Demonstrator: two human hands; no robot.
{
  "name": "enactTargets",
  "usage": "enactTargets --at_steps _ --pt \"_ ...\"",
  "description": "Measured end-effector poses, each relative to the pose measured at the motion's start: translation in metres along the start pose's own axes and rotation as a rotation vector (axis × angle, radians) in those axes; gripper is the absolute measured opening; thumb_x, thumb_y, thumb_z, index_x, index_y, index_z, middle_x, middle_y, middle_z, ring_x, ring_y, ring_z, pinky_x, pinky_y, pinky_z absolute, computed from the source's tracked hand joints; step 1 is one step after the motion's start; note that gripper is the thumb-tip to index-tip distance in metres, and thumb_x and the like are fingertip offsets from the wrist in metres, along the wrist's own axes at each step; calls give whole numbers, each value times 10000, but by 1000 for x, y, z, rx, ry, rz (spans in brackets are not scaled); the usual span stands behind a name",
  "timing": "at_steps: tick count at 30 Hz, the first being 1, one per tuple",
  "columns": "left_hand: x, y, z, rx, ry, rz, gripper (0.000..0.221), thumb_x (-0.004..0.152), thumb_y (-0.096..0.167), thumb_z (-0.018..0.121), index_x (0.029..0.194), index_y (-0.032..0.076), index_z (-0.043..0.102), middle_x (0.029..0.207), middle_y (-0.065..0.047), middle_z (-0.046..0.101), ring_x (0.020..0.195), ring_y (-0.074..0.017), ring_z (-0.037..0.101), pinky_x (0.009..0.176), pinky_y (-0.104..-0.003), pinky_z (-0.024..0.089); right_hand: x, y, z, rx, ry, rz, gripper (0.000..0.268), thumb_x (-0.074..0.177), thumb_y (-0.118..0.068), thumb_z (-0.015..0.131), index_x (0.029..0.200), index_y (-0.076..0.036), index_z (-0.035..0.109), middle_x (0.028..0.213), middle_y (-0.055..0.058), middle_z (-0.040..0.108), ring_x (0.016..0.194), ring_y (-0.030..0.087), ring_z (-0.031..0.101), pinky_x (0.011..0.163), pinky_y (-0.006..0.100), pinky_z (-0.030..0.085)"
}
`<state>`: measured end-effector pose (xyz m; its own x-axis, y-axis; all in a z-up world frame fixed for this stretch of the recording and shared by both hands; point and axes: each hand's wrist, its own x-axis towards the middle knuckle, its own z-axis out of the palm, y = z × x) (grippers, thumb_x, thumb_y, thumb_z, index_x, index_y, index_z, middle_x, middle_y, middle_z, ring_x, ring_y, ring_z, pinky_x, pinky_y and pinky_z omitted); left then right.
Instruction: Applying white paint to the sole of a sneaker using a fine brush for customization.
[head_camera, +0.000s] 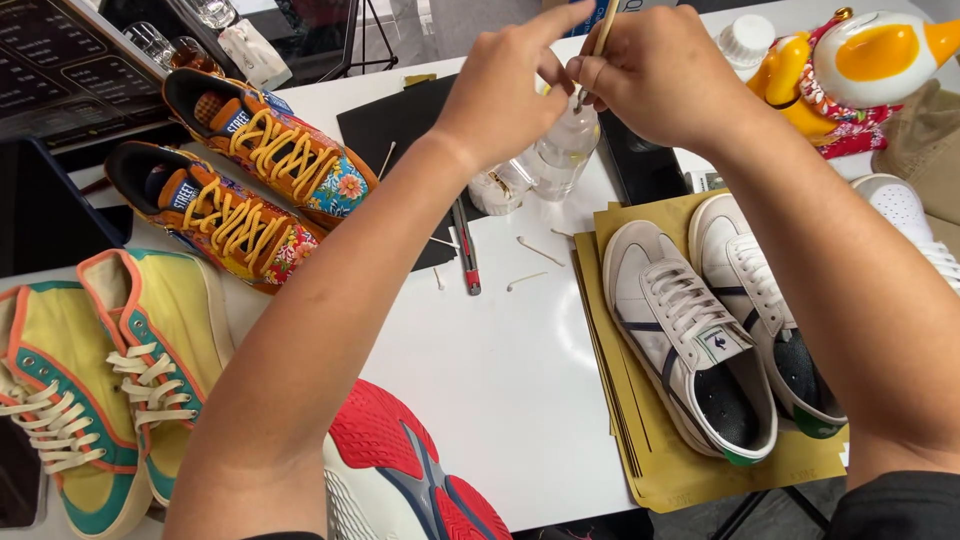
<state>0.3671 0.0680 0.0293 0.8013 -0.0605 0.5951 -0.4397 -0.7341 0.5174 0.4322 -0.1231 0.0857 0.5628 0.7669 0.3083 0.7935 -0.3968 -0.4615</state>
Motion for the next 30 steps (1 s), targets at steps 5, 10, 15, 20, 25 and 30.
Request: enactTargets --at_steps 5,10,15,20,25,30 --pt "-20 2 -33 -42 121 18 531 864 22 728 1380 105 633 893 -56 800 834 -214 790 855 -344 603 -1 7 6 16 34 -4 212 1077 -197 695 1012 -5 755 822 116 752 752 176 753 676 320 574" --pt "-57 -1 -57 28 193 -33 371 878 37 742 1243 60 685 848 -59 782 791 -206 781 825 -334 601 -4 19 14 65 92 -72 218 1132 -171 671 1078 30 736 889 133 760 849 175 773 733 301 609" --pt "-93 1 -72 40 139 -113 333 905 57 749 1232 41 688 886 -64 783 805 -204 760 796 -337 577 -4 16 14 148 70 -49 226 1128 -160 654 1105 55 719 929 148 761 883 187 778 775 311 632" --pt "-105 18 -89 34 91 -341 317 888 92 742 1200 50 707 857 -49 785 658 -170 680 662 -312 533 -4 16 16 143 73 -54 236 1131 -167 644 1121 60 708 945 160 760 888 199 776 774 314 632" --pt "-130 32 -106 23 92 -387 287 897 107 751 1177 48 731 847 -40 790 686 -159 668 683 -320 531 -5 20 16 88 65 -77 238 1135 -170 637 1135 58 707 952 175 759 901 214 775 772 318 630" --pt "-155 51 -119 -21 83 -457 288 907 114 731 1186 44 723 924 -56 789 818 -141 738 765 -297 583 -6 11 16 -8 64 -52 236 1114 -179 657 1123 48 720 904 178 755 852 234 773 719 332 613"
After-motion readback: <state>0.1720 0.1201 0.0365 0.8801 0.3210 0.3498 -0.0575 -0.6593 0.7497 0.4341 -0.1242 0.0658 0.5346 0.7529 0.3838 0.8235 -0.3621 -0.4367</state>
